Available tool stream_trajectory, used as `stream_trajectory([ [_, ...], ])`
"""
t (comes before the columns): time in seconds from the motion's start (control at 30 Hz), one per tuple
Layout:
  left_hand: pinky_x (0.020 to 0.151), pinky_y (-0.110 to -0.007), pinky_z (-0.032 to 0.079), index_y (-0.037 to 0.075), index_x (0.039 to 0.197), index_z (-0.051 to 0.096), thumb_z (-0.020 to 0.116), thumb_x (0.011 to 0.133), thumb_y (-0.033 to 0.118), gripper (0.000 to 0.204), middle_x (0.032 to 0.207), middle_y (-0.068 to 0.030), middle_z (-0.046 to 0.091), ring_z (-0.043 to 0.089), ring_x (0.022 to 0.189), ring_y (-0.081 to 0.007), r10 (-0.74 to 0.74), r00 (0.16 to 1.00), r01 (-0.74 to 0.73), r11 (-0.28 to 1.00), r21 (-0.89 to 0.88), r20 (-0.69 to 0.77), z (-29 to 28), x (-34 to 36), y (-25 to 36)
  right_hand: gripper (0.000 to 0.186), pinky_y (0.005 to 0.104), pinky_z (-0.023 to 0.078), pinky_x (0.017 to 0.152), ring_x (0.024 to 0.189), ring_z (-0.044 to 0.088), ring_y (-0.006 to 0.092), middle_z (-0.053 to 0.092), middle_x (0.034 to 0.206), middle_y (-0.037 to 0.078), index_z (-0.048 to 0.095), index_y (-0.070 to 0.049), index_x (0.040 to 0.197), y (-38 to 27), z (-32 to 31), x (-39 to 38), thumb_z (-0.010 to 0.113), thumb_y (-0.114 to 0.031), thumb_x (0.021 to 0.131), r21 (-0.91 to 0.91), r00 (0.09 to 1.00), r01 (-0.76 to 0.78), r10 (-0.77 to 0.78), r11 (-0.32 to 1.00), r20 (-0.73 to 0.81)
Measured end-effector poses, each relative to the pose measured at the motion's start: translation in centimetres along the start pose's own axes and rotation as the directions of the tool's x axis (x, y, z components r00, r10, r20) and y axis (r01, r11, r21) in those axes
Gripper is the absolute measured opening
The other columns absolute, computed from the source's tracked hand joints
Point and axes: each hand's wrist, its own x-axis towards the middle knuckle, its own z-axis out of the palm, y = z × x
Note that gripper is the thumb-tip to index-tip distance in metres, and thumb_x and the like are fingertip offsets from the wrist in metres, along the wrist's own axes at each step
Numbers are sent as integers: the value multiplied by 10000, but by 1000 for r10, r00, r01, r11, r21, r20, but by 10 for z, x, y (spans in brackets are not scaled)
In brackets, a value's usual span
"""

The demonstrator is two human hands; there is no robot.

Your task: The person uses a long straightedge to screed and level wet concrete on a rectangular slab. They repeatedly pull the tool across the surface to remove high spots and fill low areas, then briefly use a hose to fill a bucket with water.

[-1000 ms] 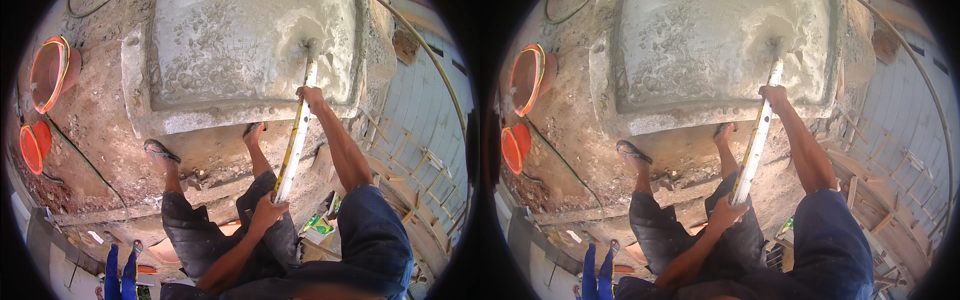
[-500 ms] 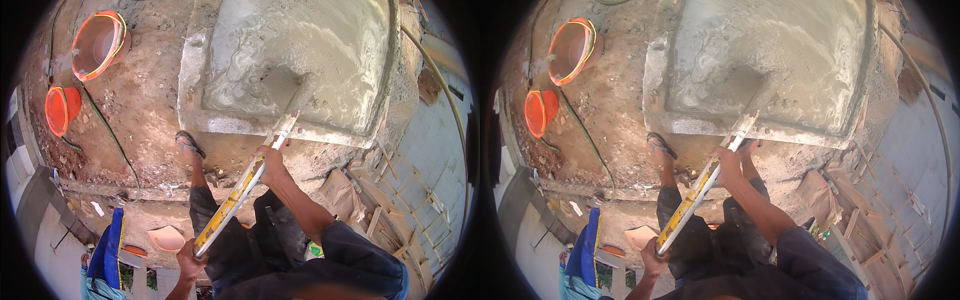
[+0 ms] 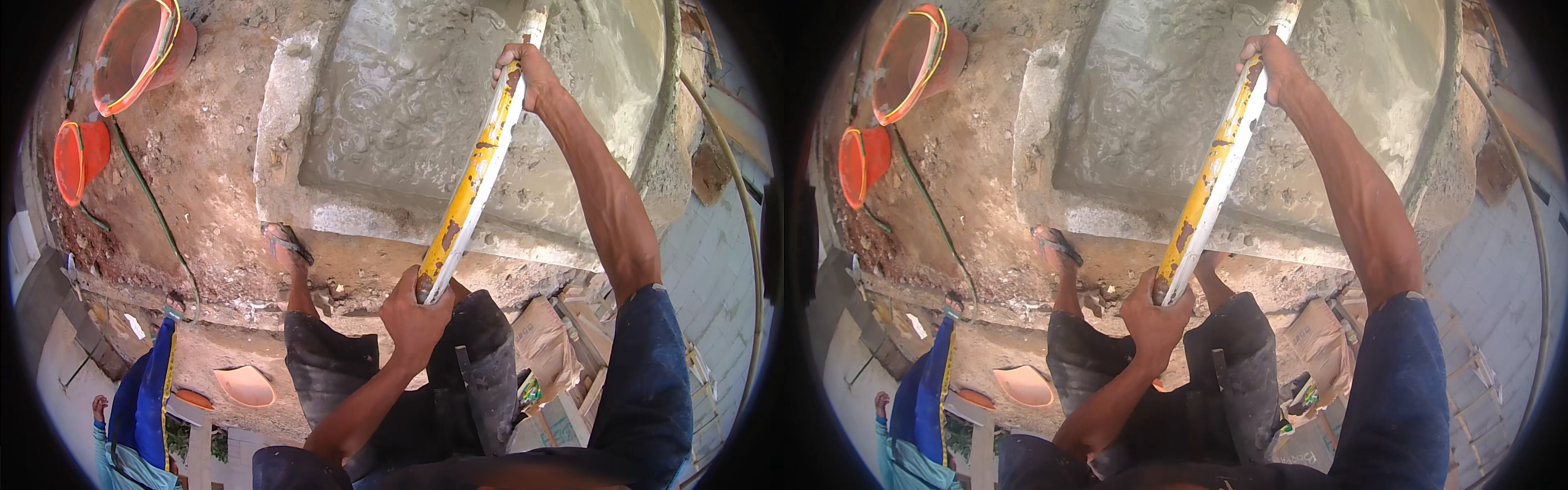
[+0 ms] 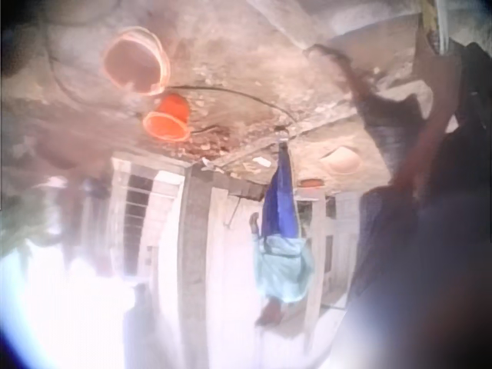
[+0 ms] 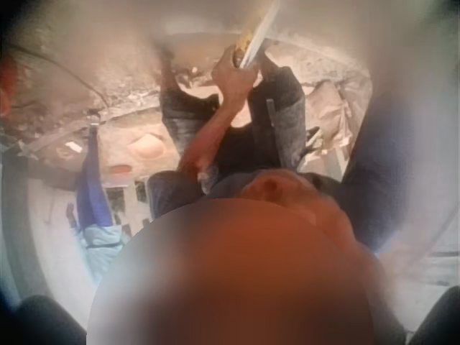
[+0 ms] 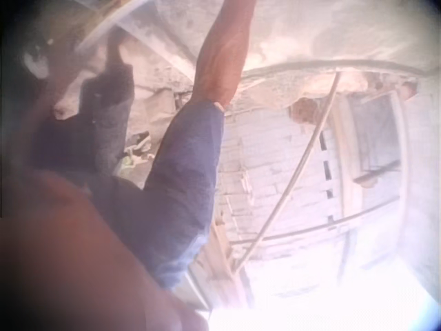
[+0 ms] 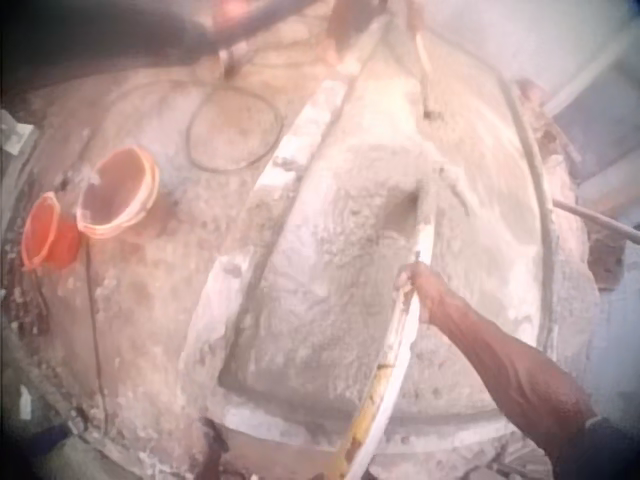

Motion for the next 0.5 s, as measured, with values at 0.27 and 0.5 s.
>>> stream_trajectory([
  [0.27,687,-423,525,-61,974,597,734,643,230,461,820,-247,666,675,752,-361,37,887,159,911,-380,459,26,81,-41,447,367,547,701,775,672,310,668,874,192,638,56,1045,9,58,4,750,-219,712,-745,894,81,-379,662,-240],
  [0.5,694,-394,526,-50,989,587,722,696,248,439,836,-227,680,692,762,-319,-79,911,196,946,-258,404,-84,-25,-96,490,443,535,621,791,630,312,625,945,229,567,156,1063,85,118,-93,711,-116,681,-458,962,-46,-84,888,-261],
])
